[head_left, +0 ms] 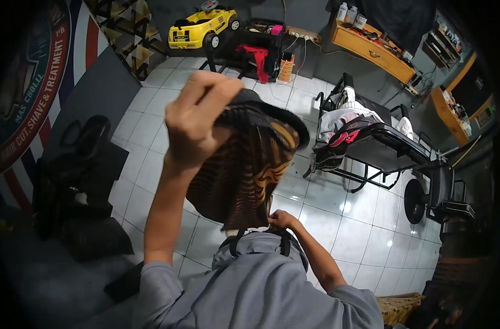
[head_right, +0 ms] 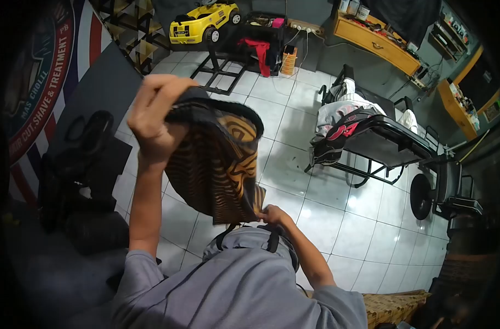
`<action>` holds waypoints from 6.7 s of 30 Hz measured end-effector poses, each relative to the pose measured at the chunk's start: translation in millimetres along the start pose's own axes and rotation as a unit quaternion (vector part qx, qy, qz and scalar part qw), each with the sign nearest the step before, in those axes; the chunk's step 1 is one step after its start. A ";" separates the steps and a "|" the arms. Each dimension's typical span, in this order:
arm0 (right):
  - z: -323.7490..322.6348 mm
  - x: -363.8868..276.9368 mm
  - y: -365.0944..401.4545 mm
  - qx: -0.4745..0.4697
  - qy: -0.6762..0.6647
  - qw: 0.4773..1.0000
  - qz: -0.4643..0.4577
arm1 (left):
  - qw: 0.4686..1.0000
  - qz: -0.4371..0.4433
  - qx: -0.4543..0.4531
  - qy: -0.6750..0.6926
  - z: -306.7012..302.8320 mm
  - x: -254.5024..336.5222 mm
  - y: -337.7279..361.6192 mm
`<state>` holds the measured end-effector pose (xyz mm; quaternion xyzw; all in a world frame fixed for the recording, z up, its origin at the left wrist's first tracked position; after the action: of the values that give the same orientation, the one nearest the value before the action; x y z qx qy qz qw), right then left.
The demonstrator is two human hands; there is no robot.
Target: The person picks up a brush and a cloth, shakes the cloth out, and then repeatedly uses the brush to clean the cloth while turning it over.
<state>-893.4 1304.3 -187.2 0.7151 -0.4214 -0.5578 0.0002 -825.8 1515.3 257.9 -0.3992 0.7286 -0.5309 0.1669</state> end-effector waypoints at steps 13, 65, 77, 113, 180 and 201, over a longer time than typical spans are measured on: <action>-77.2 54.4 33.3 0.401 -0.234 0.886 0.015 | 0.781 -0.406 -0.468 0.081 34.1 -14.1 31.8; -14.6 114.0 -30.9 0.127 0.157 0.976 0.074 | 0.590 -0.602 0.052 0.536 -1.0 -24.1 38.2; -76.9 -212.5 62.1 0.293 -0.206 0.892 -0.276 | 0.587 -0.591 0.206 0.514 64.1 -8.9 71.4; 26.1 95.2 -22.8 0.148 0.111 0.979 0.086 | 0.583 -0.549 0.364 0.476 78.1 28.6 57.5; -102.6 -161.1 94.4 0.243 -0.572 0.757 -0.201 | 0.771 -0.302 -0.476 0.298 57.1 15.1 60.7; -104.9 -37.2 83.7 0.389 -0.011 0.919 -0.060 | 0.671 -0.351 -0.586 0.288 73.9 -10.4 83.6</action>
<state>-861.0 1223.5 -78.6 0.6764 -0.5612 -0.3569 -0.3166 -803.9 1485.7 152.1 -0.4686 0.7080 -0.1024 -0.5183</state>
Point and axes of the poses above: each hand's wrist, its own y-axis away from the middle knuckle, its own z-axis out of the palm, x = y × z, the point moved 3 cm from there along -y, towards the middle knuckle, and after that the axes turned 10 degrees about -z, right-handed, at the moved point
